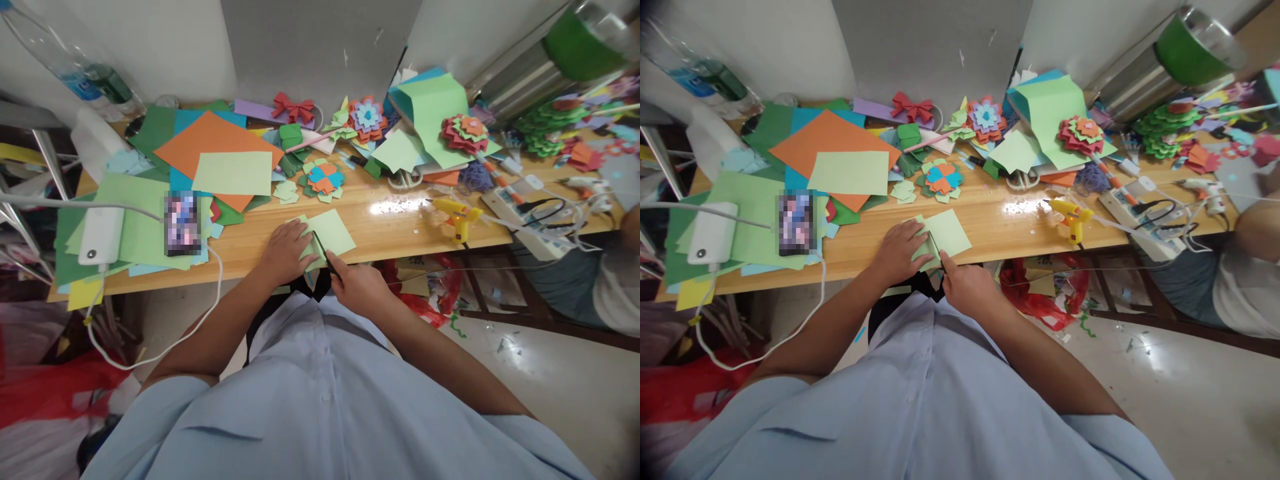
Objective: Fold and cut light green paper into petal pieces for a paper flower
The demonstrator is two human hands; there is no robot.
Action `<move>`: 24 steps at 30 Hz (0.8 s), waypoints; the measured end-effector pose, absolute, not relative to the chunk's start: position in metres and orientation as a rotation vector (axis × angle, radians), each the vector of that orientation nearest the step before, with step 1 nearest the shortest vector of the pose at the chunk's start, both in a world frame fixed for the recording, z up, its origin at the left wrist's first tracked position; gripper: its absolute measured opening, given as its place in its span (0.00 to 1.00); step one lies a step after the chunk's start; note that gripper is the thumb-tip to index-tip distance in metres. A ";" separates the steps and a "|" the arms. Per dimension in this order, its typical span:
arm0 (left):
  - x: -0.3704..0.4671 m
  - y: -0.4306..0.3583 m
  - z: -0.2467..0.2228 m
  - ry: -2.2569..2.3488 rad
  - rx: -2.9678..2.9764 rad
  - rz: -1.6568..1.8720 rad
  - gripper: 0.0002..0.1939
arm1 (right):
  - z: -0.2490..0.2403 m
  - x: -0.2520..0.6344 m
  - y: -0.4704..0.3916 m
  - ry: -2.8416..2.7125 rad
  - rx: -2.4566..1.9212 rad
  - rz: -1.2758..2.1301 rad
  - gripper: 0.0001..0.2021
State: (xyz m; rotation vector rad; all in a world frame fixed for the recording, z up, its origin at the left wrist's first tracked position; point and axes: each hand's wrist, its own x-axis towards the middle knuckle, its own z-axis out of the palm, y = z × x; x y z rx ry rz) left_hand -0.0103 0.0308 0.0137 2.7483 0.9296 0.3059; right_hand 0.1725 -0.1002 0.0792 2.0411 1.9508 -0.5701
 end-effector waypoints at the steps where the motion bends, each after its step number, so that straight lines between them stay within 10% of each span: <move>1: -0.010 0.031 0.014 0.931 2.744 0.307 0.27 | 0.080 0.173 -0.101 1.947 2.035 -0.573 0.33; 24: -0.009 0.030 0.014 0.918 2.703 0.312 0.26 | 0.081 0.174 -0.117 1.947 2.001 -0.577 0.33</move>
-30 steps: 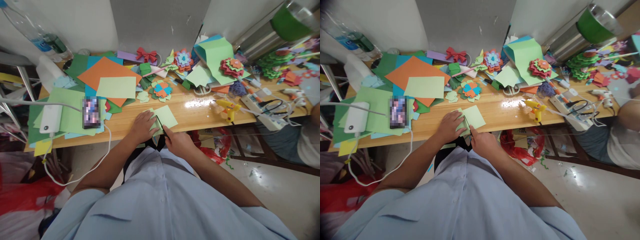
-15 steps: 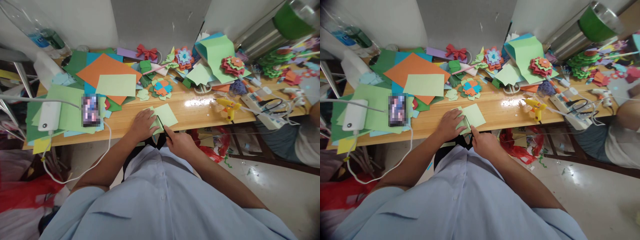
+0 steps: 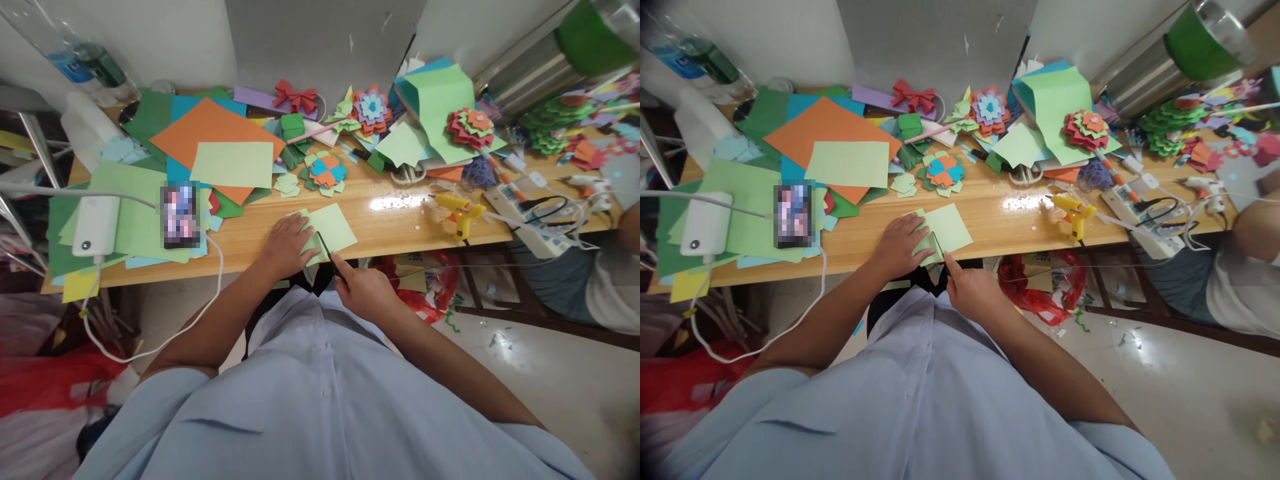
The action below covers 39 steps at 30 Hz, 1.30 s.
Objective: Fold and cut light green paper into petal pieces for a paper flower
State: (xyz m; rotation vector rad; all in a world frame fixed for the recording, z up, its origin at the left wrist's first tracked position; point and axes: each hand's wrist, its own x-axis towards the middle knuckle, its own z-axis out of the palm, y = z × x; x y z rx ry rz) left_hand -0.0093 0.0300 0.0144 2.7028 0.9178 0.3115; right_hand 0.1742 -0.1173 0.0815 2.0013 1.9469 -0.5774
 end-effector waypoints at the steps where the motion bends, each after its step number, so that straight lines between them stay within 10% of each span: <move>1: -0.009 0.030 0.014 0.915 2.699 0.309 0.26 | 0.081 0.175 -0.118 1.953 2.004 -0.576 0.33; 39: -0.008 0.032 0.010 0.934 2.693 0.279 0.26 | 0.083 0.177 -0.141 1.935 2.024 -0.585 0.32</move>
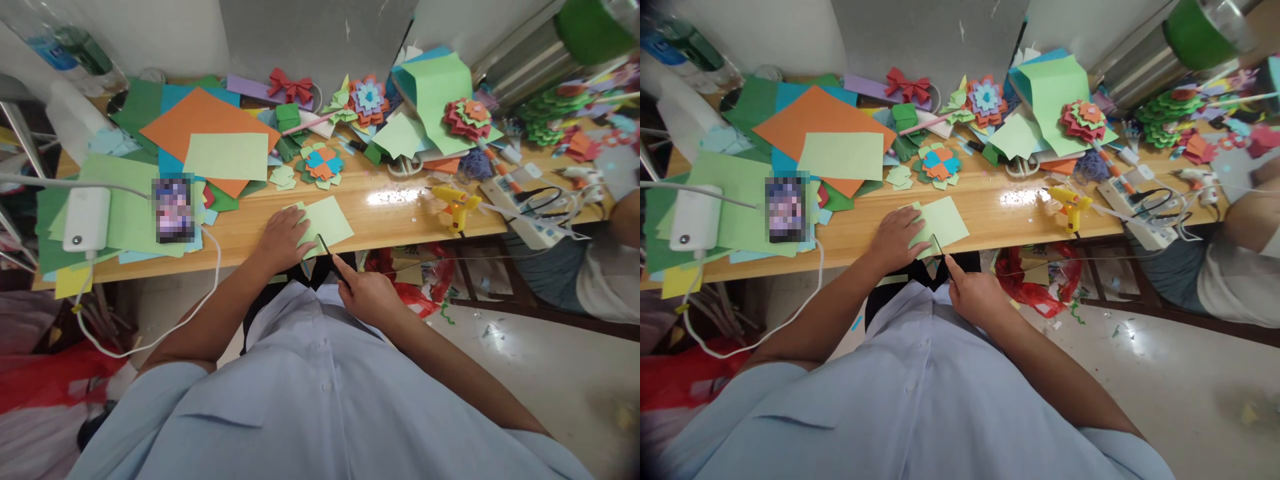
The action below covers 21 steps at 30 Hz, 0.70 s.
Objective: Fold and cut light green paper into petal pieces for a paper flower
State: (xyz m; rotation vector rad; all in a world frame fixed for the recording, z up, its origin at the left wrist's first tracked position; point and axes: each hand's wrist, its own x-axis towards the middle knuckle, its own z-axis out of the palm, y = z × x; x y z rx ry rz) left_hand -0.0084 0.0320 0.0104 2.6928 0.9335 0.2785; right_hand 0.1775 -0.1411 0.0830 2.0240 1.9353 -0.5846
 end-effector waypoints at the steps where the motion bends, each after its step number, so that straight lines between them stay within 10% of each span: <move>1: -0.008 0.032 0.011 0.931 2.690 0.281 0.26 | 0.084 0.177 -0.141 1.930 2.022 -0.585 0.32; 21: -0.008 0.034 0.007 0.920 2.691 0.298 0.26 | 0.089 0.176 -0.154 1.878 2.002 -0.590 0.32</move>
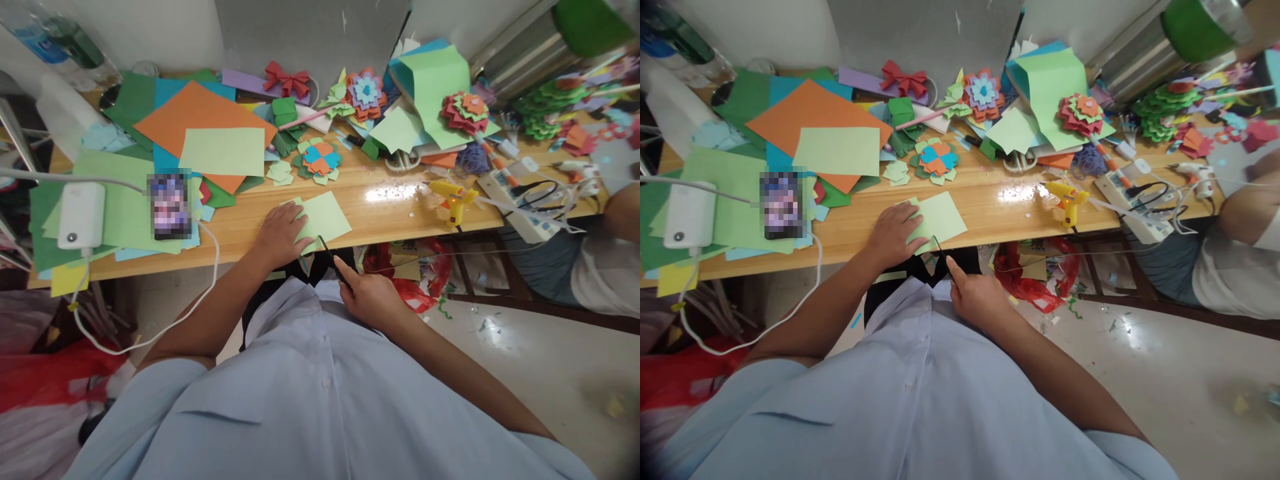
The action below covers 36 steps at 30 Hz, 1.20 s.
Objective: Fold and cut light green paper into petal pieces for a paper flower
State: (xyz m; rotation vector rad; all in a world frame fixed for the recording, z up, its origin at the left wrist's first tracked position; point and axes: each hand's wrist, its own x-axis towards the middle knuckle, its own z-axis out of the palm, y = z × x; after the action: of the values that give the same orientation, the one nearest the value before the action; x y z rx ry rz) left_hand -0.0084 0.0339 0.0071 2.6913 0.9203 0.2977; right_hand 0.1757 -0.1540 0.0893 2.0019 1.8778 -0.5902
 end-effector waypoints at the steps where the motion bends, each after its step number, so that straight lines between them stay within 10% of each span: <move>1: -0.008 0.034 0.007 0.918 2.690 0.298 0.27 | 0.088 0.176 -0.155 1.878 2.002 -0.591 0.32; 36: -0.007 0.034 0.012 0.927 2.705 0.273 0.26 | 0.088 0.179 -0.173 1.871 1.999 -0.618 0.33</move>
State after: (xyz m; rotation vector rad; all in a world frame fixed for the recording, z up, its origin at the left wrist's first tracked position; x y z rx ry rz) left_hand -0.0072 0.0338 0.0115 2.7051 0.9271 0.2733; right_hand 0.1788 -0.1734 0.0884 1.9986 1.8705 -0.6178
